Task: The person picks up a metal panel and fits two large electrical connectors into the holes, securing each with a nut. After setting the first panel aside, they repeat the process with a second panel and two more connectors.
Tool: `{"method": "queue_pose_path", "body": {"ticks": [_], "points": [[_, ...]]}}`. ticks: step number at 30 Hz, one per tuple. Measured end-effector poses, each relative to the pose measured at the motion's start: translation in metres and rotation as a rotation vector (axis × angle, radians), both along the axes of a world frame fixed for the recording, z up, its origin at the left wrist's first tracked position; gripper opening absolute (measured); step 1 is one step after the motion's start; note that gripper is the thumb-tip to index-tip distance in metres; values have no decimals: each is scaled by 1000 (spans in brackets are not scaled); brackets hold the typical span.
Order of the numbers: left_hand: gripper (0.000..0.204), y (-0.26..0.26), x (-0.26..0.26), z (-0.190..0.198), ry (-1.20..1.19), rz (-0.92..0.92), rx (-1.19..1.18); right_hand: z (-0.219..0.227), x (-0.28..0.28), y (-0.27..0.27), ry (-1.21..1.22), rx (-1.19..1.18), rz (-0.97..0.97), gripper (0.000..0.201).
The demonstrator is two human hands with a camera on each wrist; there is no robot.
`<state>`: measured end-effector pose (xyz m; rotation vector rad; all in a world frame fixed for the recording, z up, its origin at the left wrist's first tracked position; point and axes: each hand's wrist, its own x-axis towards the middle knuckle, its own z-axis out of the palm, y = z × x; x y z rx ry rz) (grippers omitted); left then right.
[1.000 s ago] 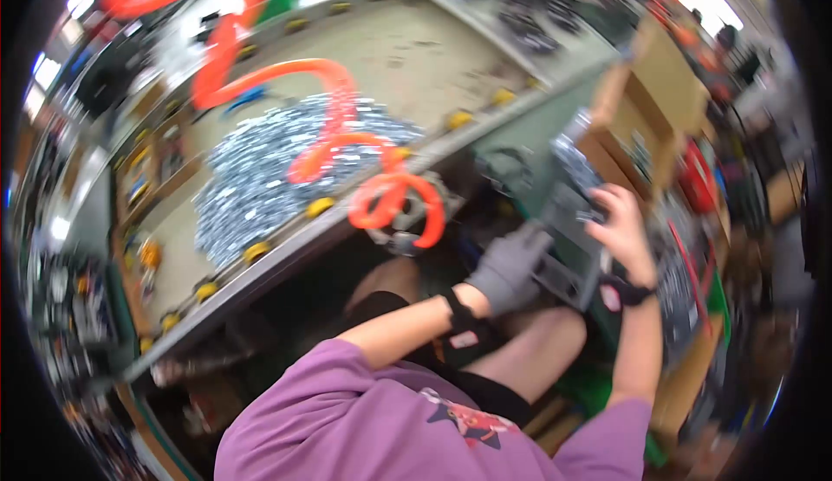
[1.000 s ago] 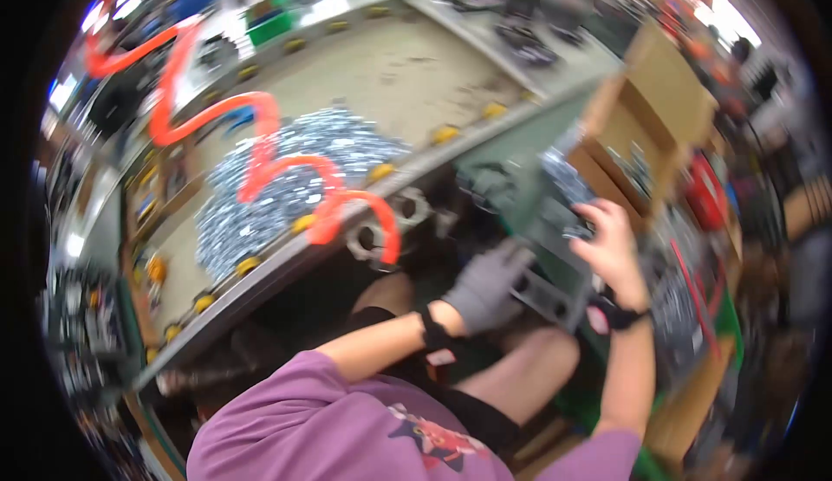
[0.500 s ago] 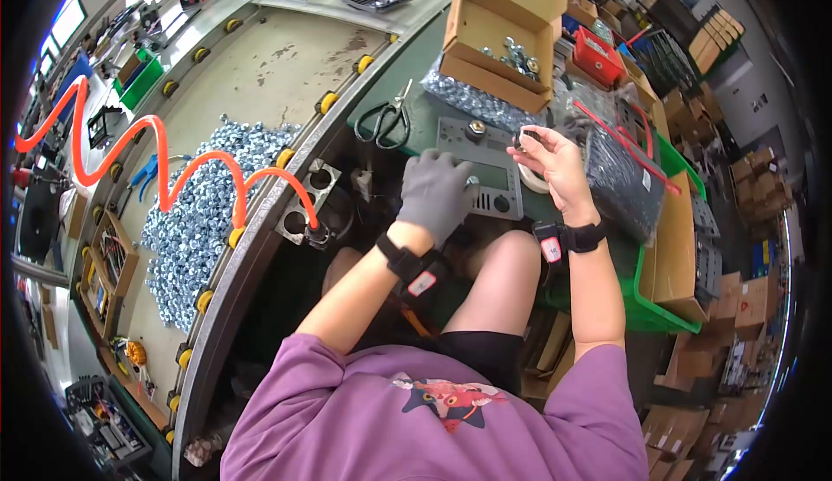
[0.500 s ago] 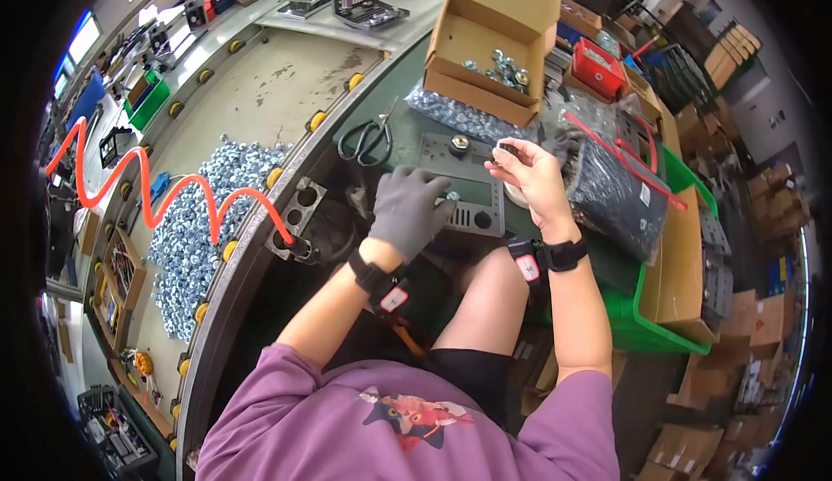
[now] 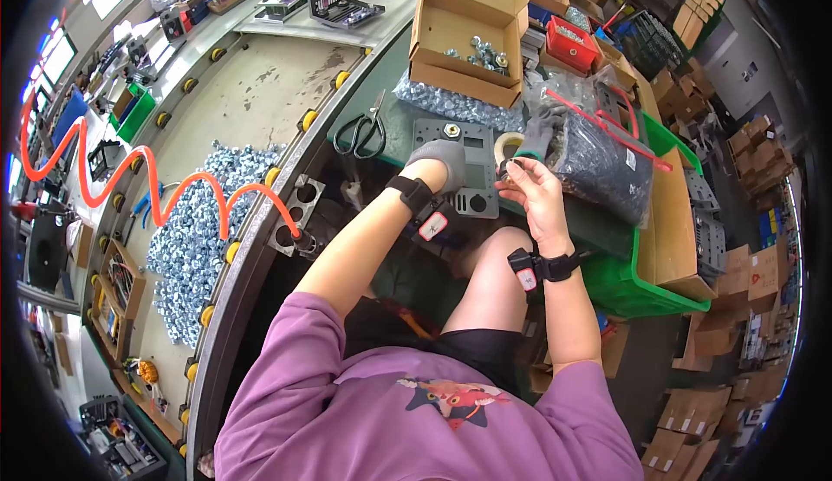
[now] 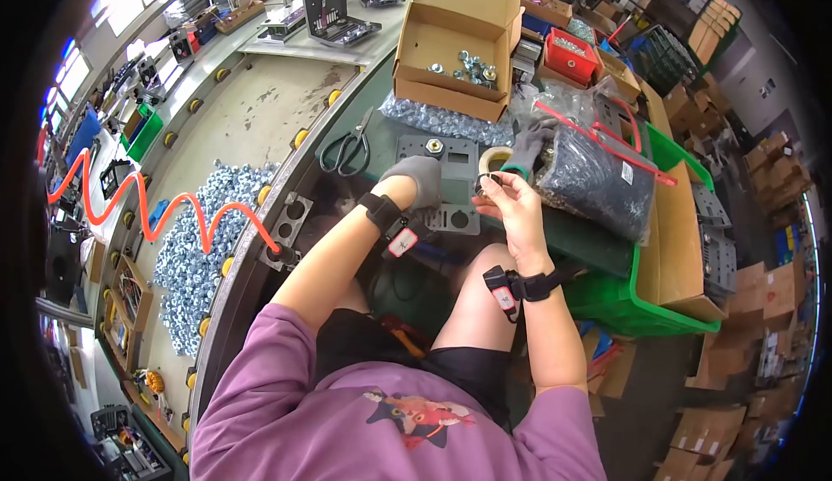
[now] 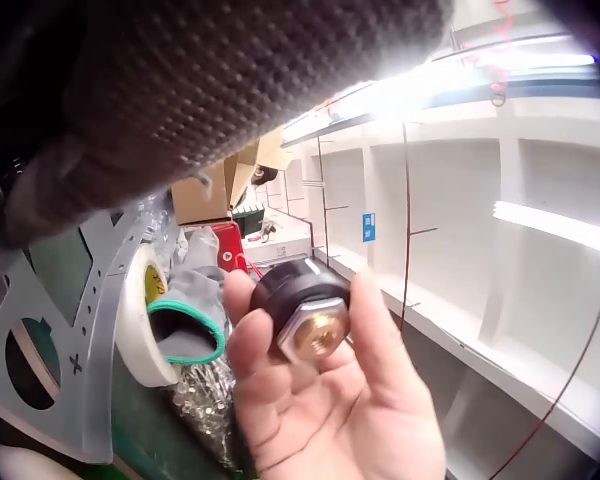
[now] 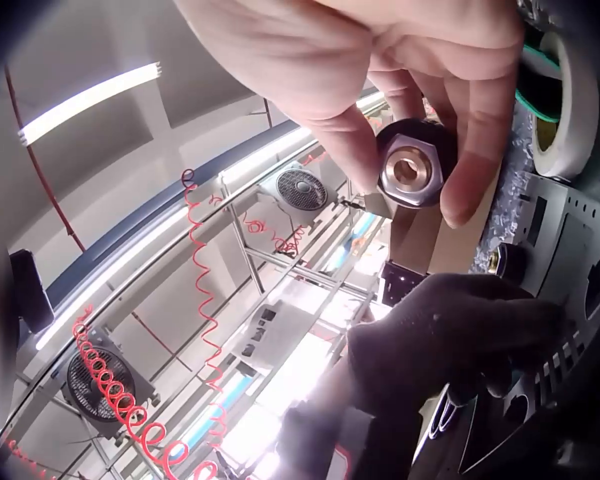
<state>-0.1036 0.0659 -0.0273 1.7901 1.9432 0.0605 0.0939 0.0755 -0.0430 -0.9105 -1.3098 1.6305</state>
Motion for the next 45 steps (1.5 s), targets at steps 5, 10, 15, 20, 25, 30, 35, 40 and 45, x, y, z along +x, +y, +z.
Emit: {"method": "queue_pose_path", "body": {"ticks": [5, 10, 15, 20, 25, 30, 35, 40, 45], "points": [[31, 0, -2, 8, 3, 15, 66, -10, -5, -3, 17, -24, -65, 26], [25, 36, -21, 53, -258, 194, 695, -11, -1, -2, 57, 43, -125, 29], [52, 59, -35, 98, -137, 290, 911, 17, 0, -1, 484, -172, -14, 24], [36, -18, -11, 57, -631, 137, 904, 39, -2, -4, 725, -537, 172, 32], [32, -102, 12, 37, -815, 123, 896, 42, -18, -28, 604, -360, 266, 40], [36, -138, 13, 27, -736, 191, 973, 56, -37, -60, 58, 508, 156, 60], [38, -148, 6, 34, -639, 40, 1134, 56, -39, -69, 15, 636, 198, 54], [39, -145, 2, 41, -497, -82, 1147, 72, -32, -72, -240, 843, 240, 51], [33, -140, 6, 28, -701, -11, 1108, 78, -39, -75, -151, 714, 273, 48]]}}
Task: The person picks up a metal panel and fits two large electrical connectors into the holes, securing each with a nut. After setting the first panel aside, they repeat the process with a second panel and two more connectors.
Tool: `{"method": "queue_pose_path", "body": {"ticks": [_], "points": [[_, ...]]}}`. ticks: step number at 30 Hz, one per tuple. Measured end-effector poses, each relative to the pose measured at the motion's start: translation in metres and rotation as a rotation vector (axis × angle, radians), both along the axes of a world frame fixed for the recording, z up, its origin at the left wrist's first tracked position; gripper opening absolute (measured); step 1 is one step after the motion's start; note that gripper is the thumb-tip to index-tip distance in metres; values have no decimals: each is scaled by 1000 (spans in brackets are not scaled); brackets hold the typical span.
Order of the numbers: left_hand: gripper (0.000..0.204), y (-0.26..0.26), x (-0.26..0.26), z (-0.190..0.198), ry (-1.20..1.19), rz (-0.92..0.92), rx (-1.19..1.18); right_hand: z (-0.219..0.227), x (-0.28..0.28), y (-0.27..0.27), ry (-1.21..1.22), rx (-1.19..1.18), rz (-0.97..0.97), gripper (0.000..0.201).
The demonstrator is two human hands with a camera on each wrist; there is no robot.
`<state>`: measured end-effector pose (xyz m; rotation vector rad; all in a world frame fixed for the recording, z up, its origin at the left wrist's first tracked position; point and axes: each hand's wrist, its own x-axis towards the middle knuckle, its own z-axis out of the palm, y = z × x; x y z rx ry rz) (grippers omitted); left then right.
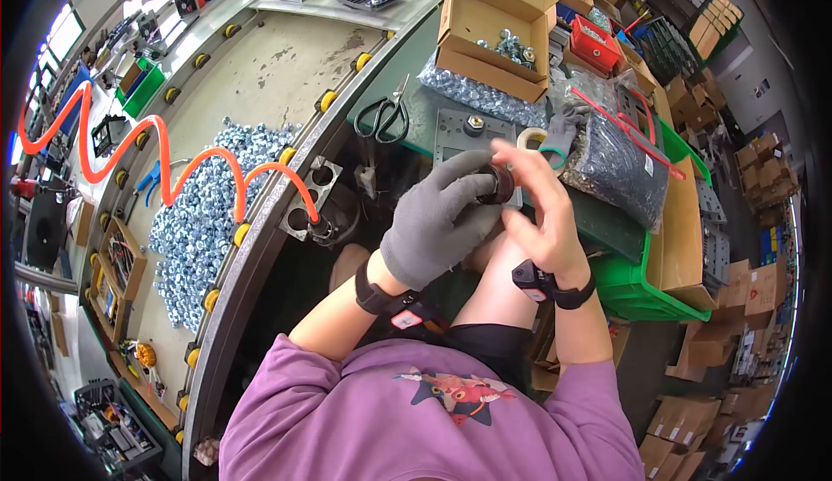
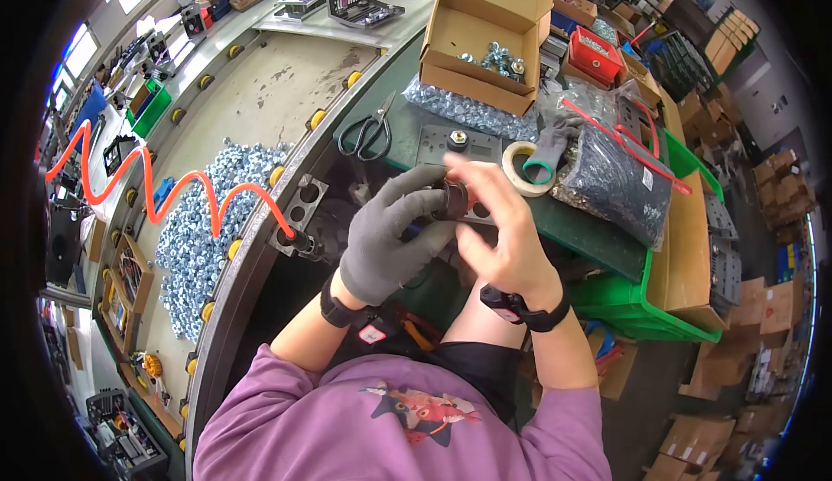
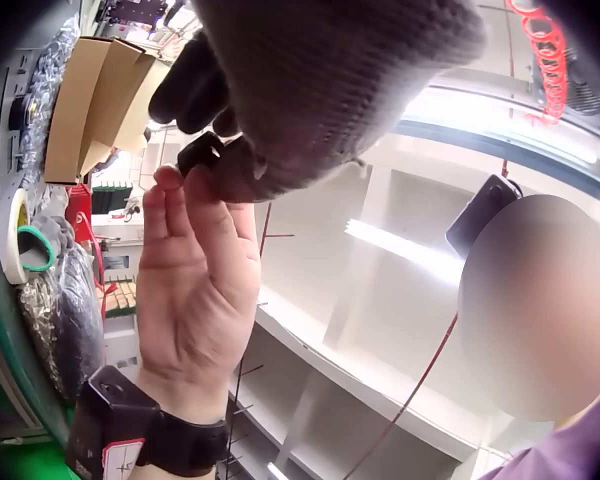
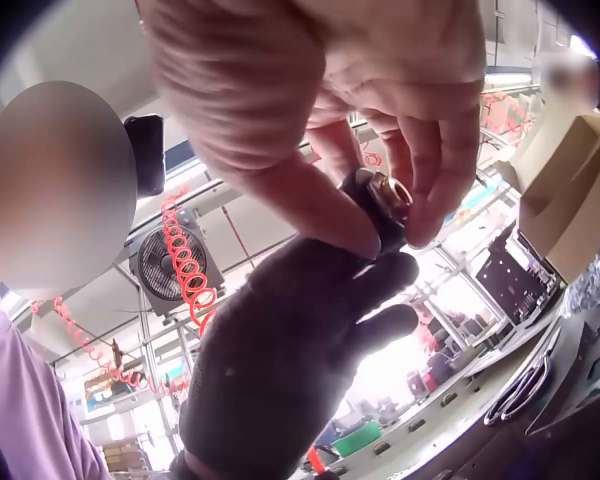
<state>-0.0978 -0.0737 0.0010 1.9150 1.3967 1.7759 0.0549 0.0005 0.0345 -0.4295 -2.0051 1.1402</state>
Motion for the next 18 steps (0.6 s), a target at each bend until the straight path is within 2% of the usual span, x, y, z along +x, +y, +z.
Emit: {"method": "queue_pose_path", "body": {"ticks": [1, 2, 3, 5, 6, 8, 9, 10, 12, 13, 15, 16, 17, 18], "points": [[32, 2, 2, -2, -11, 37, 59, -4, -1, 3, 87, -153, 29, 47], [30, 2, 5, -1, -82, 35, 31, -11, -7, 14, 159, -301, -43, 33], [30, 4, 8, -5, -87, 36, 32, -13, -12, 17, 233, -663, -95, 21], [30, 12, 13, -19, -239, 72, -3, -14, -11, 22, 34, -806, -43, 20], [32, 14, 16, -21, -252, 104, 2, -15, -12, 24, 32, -803, -43, 20], [30, 14, 16, -21, -268, 96, -27, -18, -19, 22, -41, -598, -172, 21], [28, 14, 15, -20, -282, 86, -60, -22, -22, 22, -46, -601, -171, 21], [28, 14, 14, -20, -286, 88, -63, -27, -25, 21, -1, -388, -209, 20], [24, 16, 7, -16, -1079, -271, -503, -39, -27, 24, 66, 29, -226, 14], [22, 17, 3, -11, -1244, -382, -539, -42, -24, 33, 54, 275, -161, 12], [23, 27, -2, -31, -1498, -675, -389, -37, -23, 42, -20, 507, -81, 15], [23, 31, -2, -39, -1501, -676, -390, -36, -22, 50, -29, 574, -73, 18], [22, 35, -2, -44, -1076, -470, -324, -34, -21, 60, -37, 642, -67, 22], [21, 39, -3, -51, -652, -267, -252, -38, -18, 70, -96, 595, -162, 31]]}}
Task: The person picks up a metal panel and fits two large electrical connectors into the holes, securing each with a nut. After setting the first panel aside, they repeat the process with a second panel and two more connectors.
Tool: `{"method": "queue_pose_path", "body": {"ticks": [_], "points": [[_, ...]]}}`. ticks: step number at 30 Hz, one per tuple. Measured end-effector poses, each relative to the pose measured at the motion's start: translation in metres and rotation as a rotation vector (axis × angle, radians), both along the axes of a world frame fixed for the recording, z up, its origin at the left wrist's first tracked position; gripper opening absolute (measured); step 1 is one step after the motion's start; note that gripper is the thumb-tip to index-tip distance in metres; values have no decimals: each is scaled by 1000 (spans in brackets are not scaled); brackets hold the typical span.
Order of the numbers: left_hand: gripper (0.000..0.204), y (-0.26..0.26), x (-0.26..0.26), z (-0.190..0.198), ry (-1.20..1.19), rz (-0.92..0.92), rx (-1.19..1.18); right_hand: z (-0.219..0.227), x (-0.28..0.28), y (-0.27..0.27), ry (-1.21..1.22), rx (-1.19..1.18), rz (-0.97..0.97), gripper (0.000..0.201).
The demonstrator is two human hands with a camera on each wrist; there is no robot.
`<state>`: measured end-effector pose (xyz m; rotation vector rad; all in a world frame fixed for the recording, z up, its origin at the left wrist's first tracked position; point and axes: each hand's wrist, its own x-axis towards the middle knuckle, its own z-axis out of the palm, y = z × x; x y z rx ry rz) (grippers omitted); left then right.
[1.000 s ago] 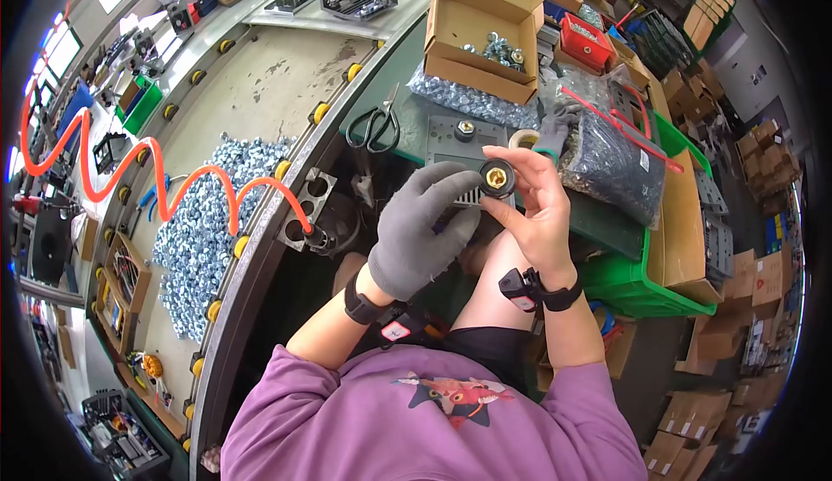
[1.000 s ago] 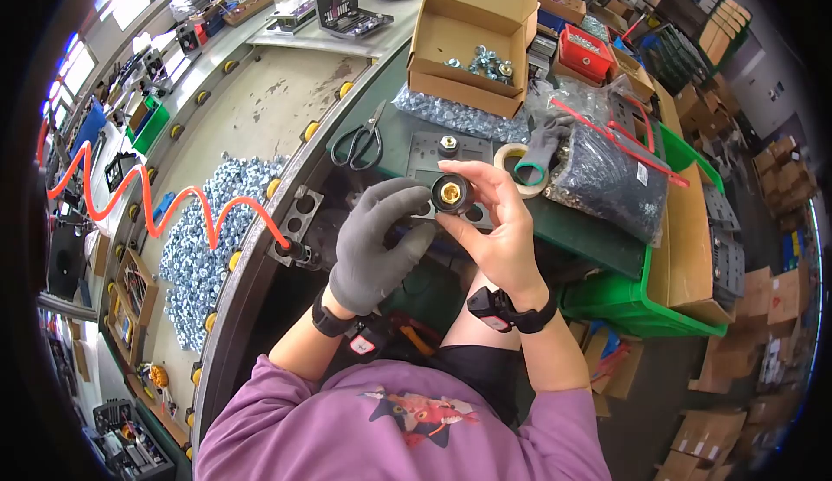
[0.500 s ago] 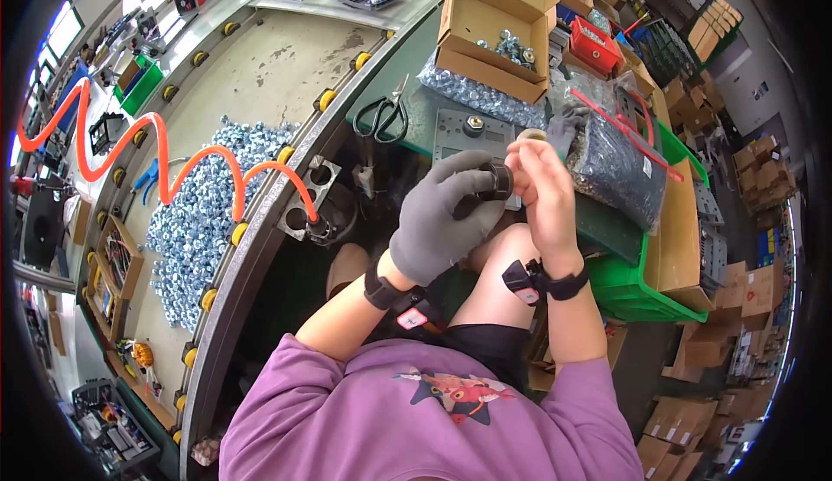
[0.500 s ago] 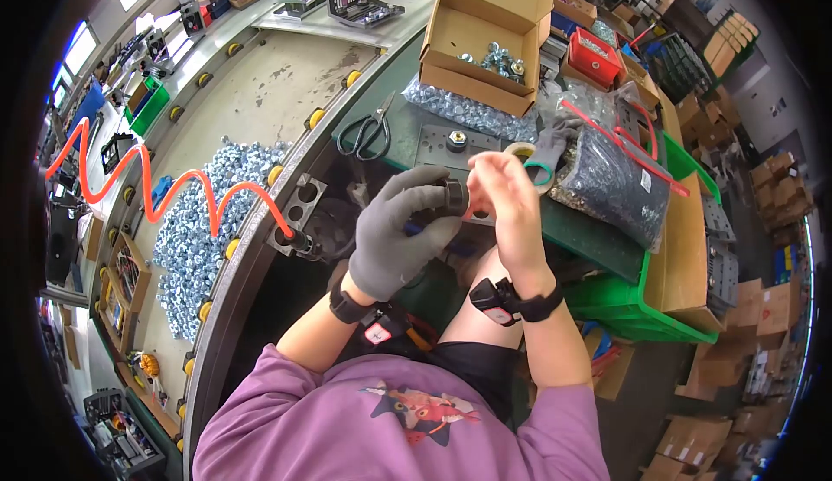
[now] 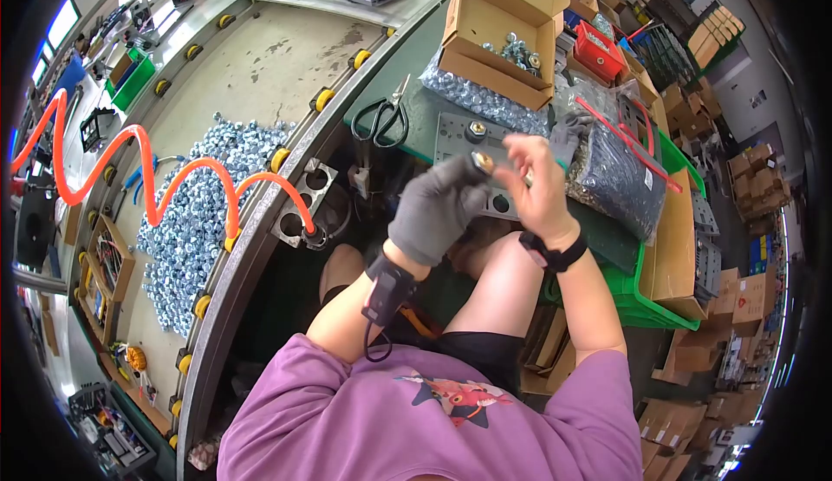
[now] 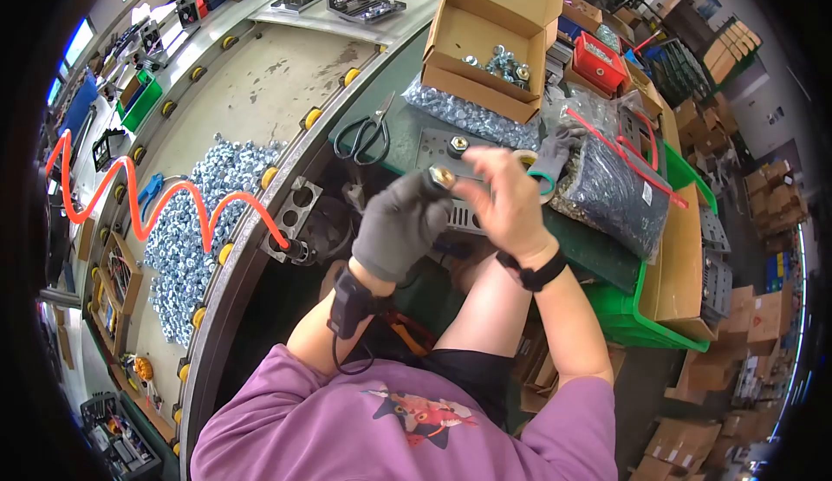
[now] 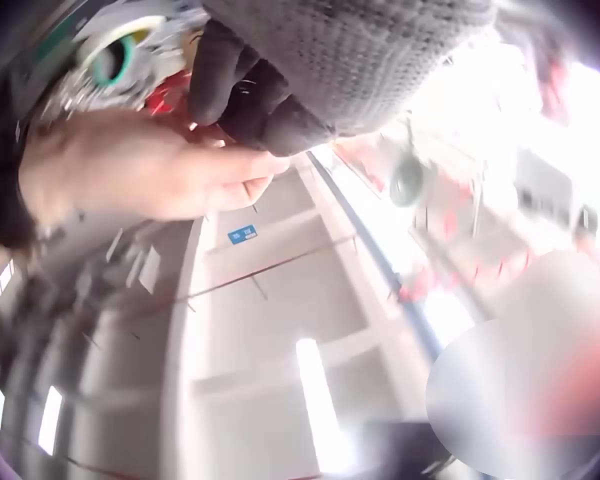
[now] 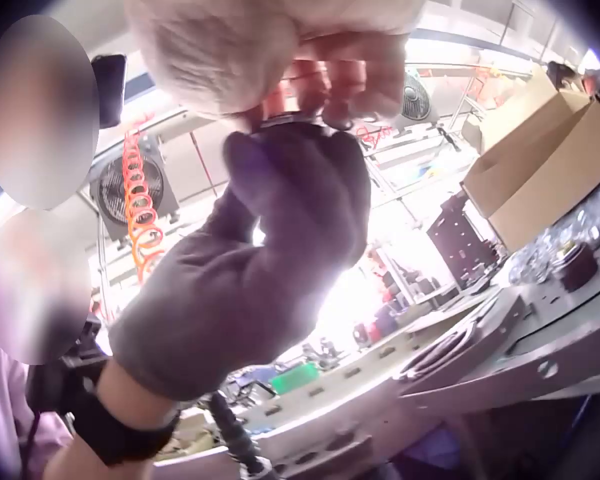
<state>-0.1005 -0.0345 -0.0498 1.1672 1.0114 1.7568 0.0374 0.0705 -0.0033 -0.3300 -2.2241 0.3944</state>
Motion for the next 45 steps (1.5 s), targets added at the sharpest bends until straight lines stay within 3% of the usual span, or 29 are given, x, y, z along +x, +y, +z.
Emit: {"method": "queue_pose_path", "body": {"ticks": [1, 3, 4, 5, 7, 9, 10, 11, 13, 15, 17, 18, 19, 21, 22, 23, 25, 26, 30, 31, 35, 37, 39, 40, 41, 43, 44, 45], "points": [[28, 9, -4, -12, -820, -303, 77, -10, 6, 14, -100, -137, -258, 39], [29, 12, -11, -10, -1100, -485, 23, -6, 3, 20, 75, -499, -279, 49], [29, 18, -9, -10, -1101, -486, 31, -5, 1, 13, 47, -380, -252, 56], [28, 21, -4, -12, -960, -389, 24, 2, -9, -2, 75, -459, -70, 61], [28, 20, -1, -16, -817, -298, -1, 15, -14, -5, -71, -514, -27, 63], [17, 18, -13, -15, -673, -194, 50, 0, 9, 24, -205, -326, -286, 65], [17, 12, -21, -8, -989, -404, 88, -31, 30, 50, -214, -211, -375, 66], [17, 15, -22, -8, -993, -397, 96, -39, 36, 52, -168, -389, -411, 62], [18, 19, -20, -13, -1045, -433, -66, -11, 6, 17, 16, -504, -281, 59], [20, 25, -13, -16, -1076, -465, -70, 11, -17, -9, -11, -525, -70, 56], [25, 24, -9, -19, -453, -136, 40, -2, -11, 6, -34, -558, -72, 54], [25, 21, -15, -24, -1005, -353, 27, -13, -1, 21, -42, -480, -182, 50], [25, 22, -19, -21, -1002, -347, 36, -30, 12, 35, -60, -545, -247, 45], [18, 18, -20, -16, -903, -283, -66, -24, 2, 19, 124, -700, -170, 36], [17, 25, -18, -34, -565, -166, -13, -17, -7, 6, 89, -687, -111, 33], [17, 23, -14, -32, -567, -168, -19, -11, -15, -3, 60, -665, -53, 31], [18, 23, -13, -24, -619, -184, -105, -16, -19, -1, -14, -728, 14, 23], [21, 22, -15, -27, -862, -292, -67, -18, -18, -2, 19, -811, 33, 21], [28, 11, -28, -31, -1075, -422, -77, -14, -24, -16, 87, -924, 79, 17], [30, 8, -28, -32, -1056, -400, -91, -11, -26, -18, -37, -811, 79, 19], [33, -4, -38, -29, -1005, -344, -178, -20, -32, -24, 4, -904, 125, 24], [24, -15, -38, -19, -982, -280, -248, -22, -39, -29, 43, -975, 184, 25], [23, -23, -37, -16, -716, -120, -268, -22, -46, -37, -102, -653, 74, 29], [23, -23, -38, -19, -894, -133, -327, -26, -46, -35, -131, -686, 42, 30], [23, -24, -39, -27, -901, -131, -327, -27, -45, -35, -138, -688, 42, 30], [23, -28, -41, -47, -792, 7, -273, -29, -42, -34, -6, -931, 25, 26], [21, -31, -45, -50, -882, 68, -286, -27, -38, -29, 50, -1070, 20, 23], [20, -30, -48, -62, -917, 164, -328, -26, -32, -24, 59, -1064, -10, 22]]}}
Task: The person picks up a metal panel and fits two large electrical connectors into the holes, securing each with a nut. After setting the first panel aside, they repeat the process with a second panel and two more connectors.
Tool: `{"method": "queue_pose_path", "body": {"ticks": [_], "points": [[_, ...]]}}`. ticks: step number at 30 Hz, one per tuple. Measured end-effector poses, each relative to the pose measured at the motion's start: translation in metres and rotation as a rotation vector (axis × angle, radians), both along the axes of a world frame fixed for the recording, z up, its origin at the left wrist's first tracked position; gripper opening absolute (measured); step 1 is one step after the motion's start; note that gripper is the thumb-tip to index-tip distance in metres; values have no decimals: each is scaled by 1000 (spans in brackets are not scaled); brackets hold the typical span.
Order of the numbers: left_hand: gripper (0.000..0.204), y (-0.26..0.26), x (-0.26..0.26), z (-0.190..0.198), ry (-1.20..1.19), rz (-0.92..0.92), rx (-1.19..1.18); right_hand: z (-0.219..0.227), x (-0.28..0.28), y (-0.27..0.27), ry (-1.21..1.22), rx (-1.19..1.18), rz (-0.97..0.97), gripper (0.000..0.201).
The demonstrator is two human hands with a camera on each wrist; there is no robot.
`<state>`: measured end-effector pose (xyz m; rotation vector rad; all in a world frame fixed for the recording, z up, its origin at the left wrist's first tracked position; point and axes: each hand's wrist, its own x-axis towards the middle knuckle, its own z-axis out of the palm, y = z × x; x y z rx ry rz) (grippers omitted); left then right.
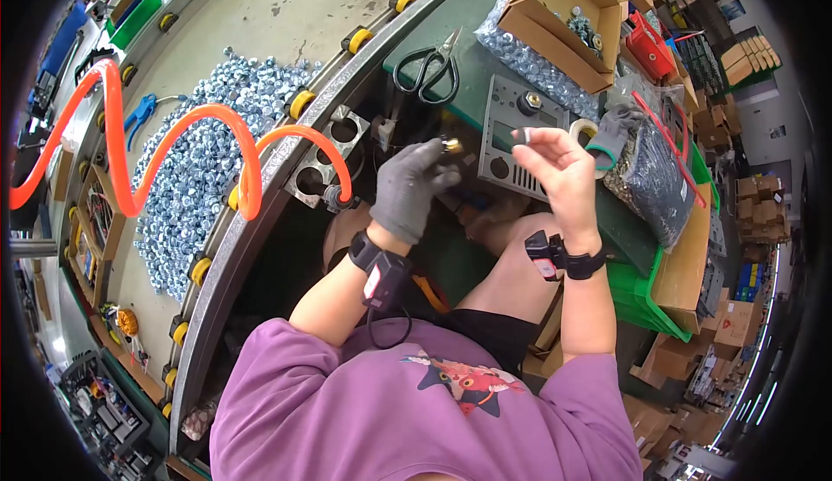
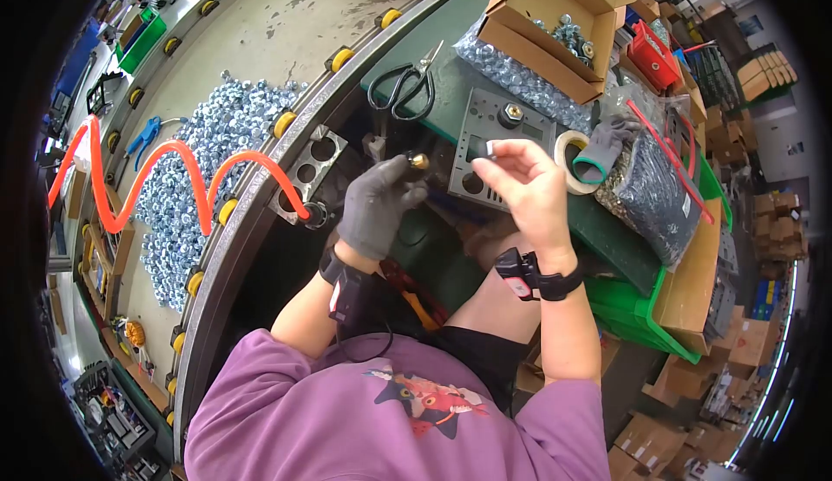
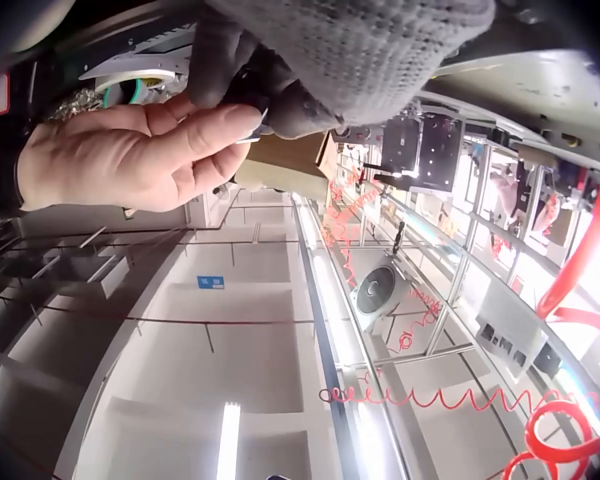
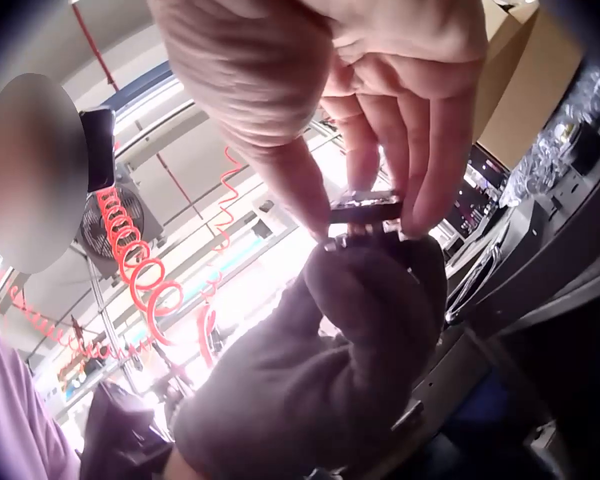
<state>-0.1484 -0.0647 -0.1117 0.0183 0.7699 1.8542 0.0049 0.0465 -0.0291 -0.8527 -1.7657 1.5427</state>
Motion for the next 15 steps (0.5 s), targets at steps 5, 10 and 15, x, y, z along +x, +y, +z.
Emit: {"method": "queue_pose_path", "body": {"ticks": [5, 10, 15], "points": [[29, 30, 19, -69, -460, -505, 230, -28, 15, 3, -143, -4, -108, 23], [34, 45, 43, -50, -522, -550, 576, -26, 19, -9, -200, 37, -146, 23], [36, 38, 48, -45, -399, -487, 558, -20, 20, -12, -250, 90, -93, 23]]}}
